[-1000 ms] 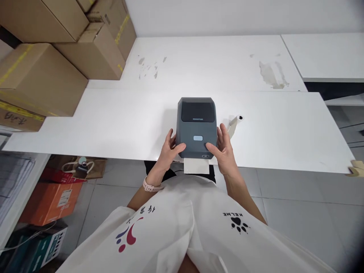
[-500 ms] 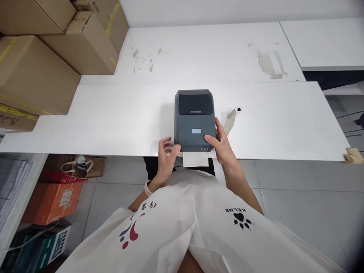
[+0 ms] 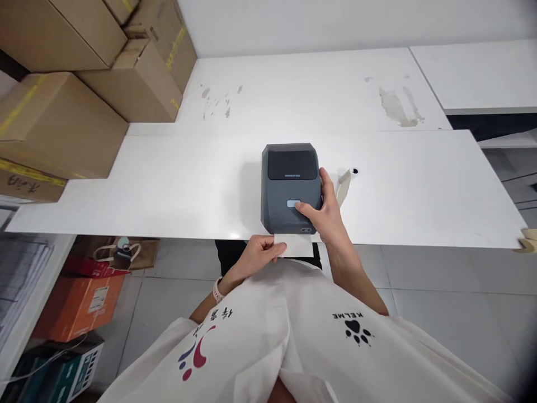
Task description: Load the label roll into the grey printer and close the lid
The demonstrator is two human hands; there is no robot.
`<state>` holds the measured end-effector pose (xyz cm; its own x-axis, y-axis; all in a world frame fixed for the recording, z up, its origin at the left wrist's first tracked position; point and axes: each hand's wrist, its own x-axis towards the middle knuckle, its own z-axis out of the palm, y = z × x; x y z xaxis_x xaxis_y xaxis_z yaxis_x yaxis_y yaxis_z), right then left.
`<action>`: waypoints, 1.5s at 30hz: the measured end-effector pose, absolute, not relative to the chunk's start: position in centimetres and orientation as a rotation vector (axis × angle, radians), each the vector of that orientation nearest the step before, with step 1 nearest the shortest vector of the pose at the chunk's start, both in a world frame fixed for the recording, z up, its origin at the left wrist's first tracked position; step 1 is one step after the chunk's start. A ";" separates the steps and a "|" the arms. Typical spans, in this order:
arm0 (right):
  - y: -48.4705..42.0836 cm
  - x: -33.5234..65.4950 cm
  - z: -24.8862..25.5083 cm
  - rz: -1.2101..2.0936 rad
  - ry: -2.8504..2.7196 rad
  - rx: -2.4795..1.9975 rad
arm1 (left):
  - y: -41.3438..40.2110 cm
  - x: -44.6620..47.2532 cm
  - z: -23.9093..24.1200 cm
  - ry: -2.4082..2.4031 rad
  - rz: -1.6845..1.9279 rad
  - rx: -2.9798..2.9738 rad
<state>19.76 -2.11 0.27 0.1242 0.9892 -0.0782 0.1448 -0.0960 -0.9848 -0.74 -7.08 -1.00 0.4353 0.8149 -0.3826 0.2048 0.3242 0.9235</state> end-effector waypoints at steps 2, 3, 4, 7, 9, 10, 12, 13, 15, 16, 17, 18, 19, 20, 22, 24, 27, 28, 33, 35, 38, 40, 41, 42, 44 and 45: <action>-1.9 19.7 0.2 1.090 -1.213 -1.456 | -7.2 -1.2 -1.0 1.062 0.572 1.221; -1.8 19.7 0.1 1.074 -1.225 -1.467 | -7.2 -1.4 -1.0 1.070 0.640 1.225; -1.7 19.7 0.0 1.062 -1.240 -1.475 | -7.2 -1.5 -1.1 1.097 0.744 1.228; -1.6 19.9 0.0 1.050 -1.275 -1.478 | -6.6 -1.4 -1.2 1.259 1.206 1.191; -2.0 20.1 0.1 1.062 -1.283 -1.465 | -6.1 -1.0 -1.5 1.356 1.391 1.188; -2.4 20.3 0.2 1.080 -1.279 -1.453 | -5.9 -0.9 -1.7 1.377 1.381 1.210; -3.4 20.5 0.1 1.128 -1.262 -1.422 | -5.5 -0.5 -2.4 1.346 1.219 1.275; -3.9 20.6 0.0 1.150 -1.253 -1.404 | -5.5 -0.4 -2.8 1.307 1.127 1.300; -5.0 20.7 -0.5 1.164 -1.244 -1.370 | -5.5 -0.3 -3.6 1.233 1.031 1.335; -5.4 20.7 -0.8 1.152 -1.242 -1.356 | -5.6 -0.2 -3.9 1.208 1.023 1.352; -5.6 20.7 -1.1 1.130 -1.237 -1.346 | -5.7 -0.2 -4.2 1.193 1.026 1.369; -5.8 20.6 -1.3 1.106 -1.229 -1.338 | -5.7 -0.3 -4.3 1.185 1.030 1.384; -5.9 20.6 -1.5 1.082 -1.222 -1.333 | -5.8 -0.3 -4.3 1.180 1.028 1.397; -5.8 20.6 -1.7 1.060 -1.216 -1.328 | -5.7 -0.4 -4.1 1.177 1.024 1.408; -5.4 20.8 -1.4 1.023 -1.229 -1.310 | -5.3 -0.4 -3.3 1.163 1.035 1.434; -4.6 20.9 -0.6 0.955 -1.277 -1.281 | -4.3 -0.4 -2.1 1.129 1.111 1.470; -2.2 20.9 1.5 0.776 -1.390 -1.287 | -1.6 -0.1 -0.5 1.114 1.284 1.500; -1.0 20.9 2.3 0.699 -1.428 -1.301 | -0.6 0.0 -0.3 1.141 1.324 1.492; 7.4 21.2 4.7 0.420 -1.559 -1.292 | 3.9 0.5 -1.4 1.294 1.107 1.449; 10.9 21.5 5.1 0.425 -1.559 -1.283 | 4.9 0.8 -2.3 1.291 1.008 1.410; 14.2 22.0 5.6 0.513 -1.522 -1.277 | 5.7 1.2 -3.1 1.259 0.985 1.356; 14.3 21.9 6.0 0.506 -1.511 -1.270 | 5.9 1.5 -3.3 1.264 1.003 1.336; 13.7 21.8 6.2 0.469 -1.513 -1.266 | 6.0 1.6 -3.4 1.268 1.014 1.328; 12.9 21.6 6.4 0.419 -1.520 -1.263 | 6.1 1.6 -3.5 1.269 1.024 1.323; 10.6 21.1 6.5 0.338 -1.579 -1.262 | 6.2 1.8 -3.8 1.264 1.044 1.319; 9.6 20.9 6.3 0.330 -1.645 -1.264 | 6.3 1.8 -4.0 1.262 1.056 1.322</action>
